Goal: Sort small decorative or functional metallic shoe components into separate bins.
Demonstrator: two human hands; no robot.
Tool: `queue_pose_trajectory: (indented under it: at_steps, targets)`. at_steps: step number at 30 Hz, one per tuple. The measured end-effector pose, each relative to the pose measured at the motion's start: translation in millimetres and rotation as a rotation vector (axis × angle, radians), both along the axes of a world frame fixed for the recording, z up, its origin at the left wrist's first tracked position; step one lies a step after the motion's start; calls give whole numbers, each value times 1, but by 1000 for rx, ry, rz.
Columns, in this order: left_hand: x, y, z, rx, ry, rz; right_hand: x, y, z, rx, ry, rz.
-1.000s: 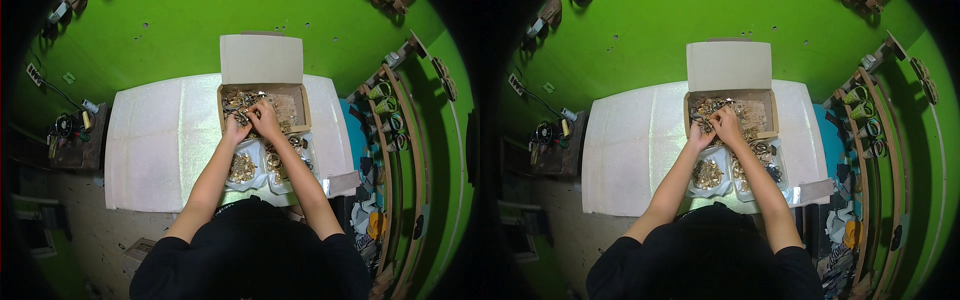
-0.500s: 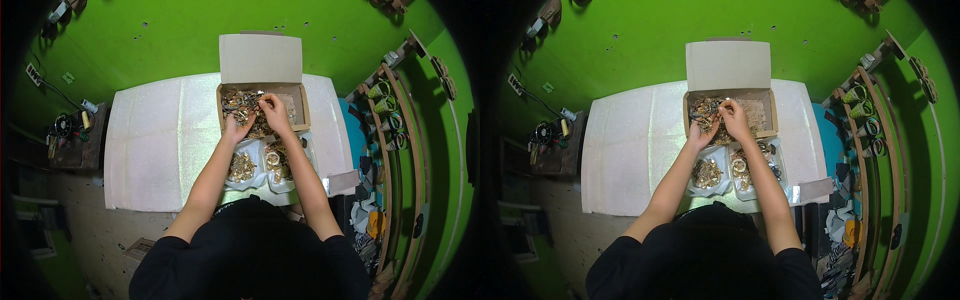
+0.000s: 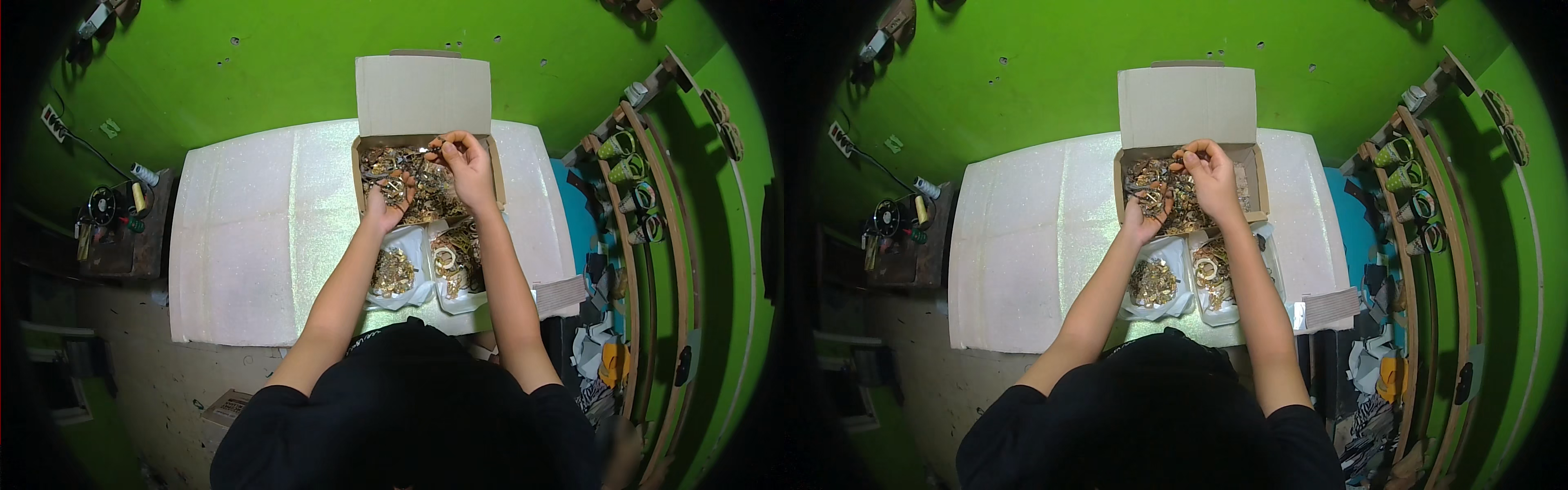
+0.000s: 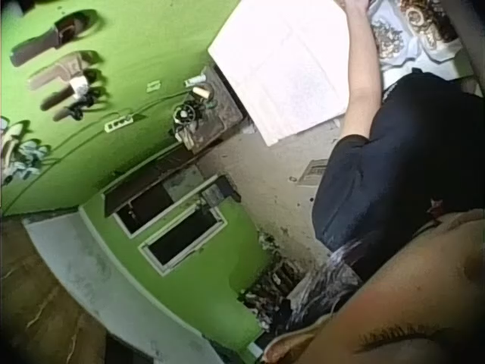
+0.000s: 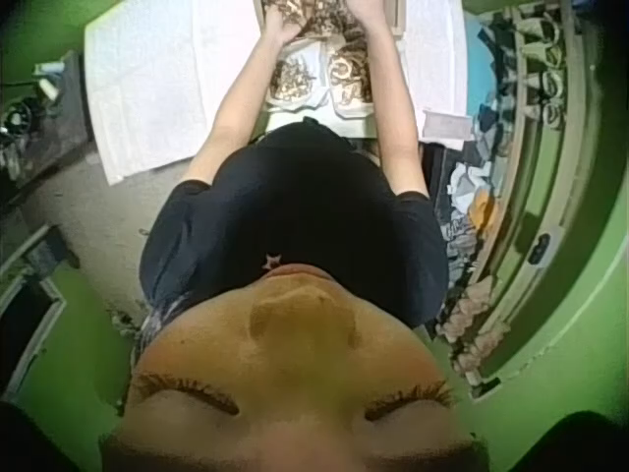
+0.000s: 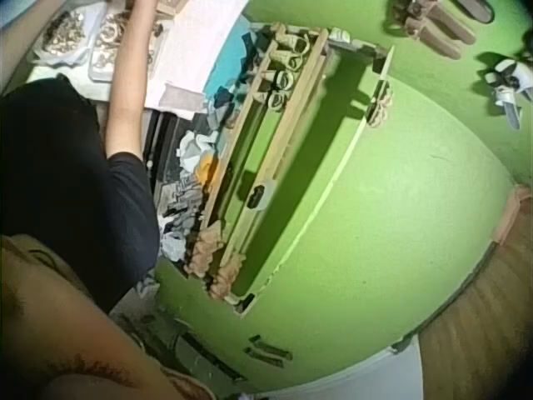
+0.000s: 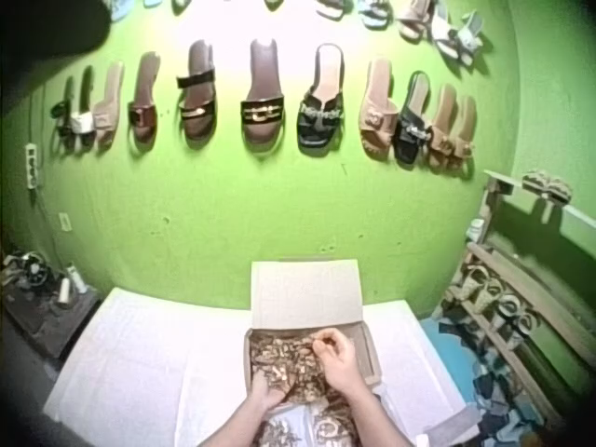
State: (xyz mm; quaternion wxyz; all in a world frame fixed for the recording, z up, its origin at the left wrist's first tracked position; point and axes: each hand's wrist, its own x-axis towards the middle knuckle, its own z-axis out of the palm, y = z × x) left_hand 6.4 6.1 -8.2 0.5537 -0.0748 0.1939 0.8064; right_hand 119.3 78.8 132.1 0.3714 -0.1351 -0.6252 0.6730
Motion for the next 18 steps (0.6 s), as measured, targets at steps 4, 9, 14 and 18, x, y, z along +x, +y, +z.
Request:
queue_pose_trajectory:
  at_steps: [4,9,14,18]
  targets:
    - [0,0,1,2,-29,-14,6,-4,15,-43,80,27]
    - [2,-1,4,-42,-71,9,22,-6,31,-69,150,40]
    - [2,0,6,-2,-68,-17,56,-3,28,-39,111,-58]
    - [-1,1,0,15,-95,-22,100,0,10,-125,74,-153]
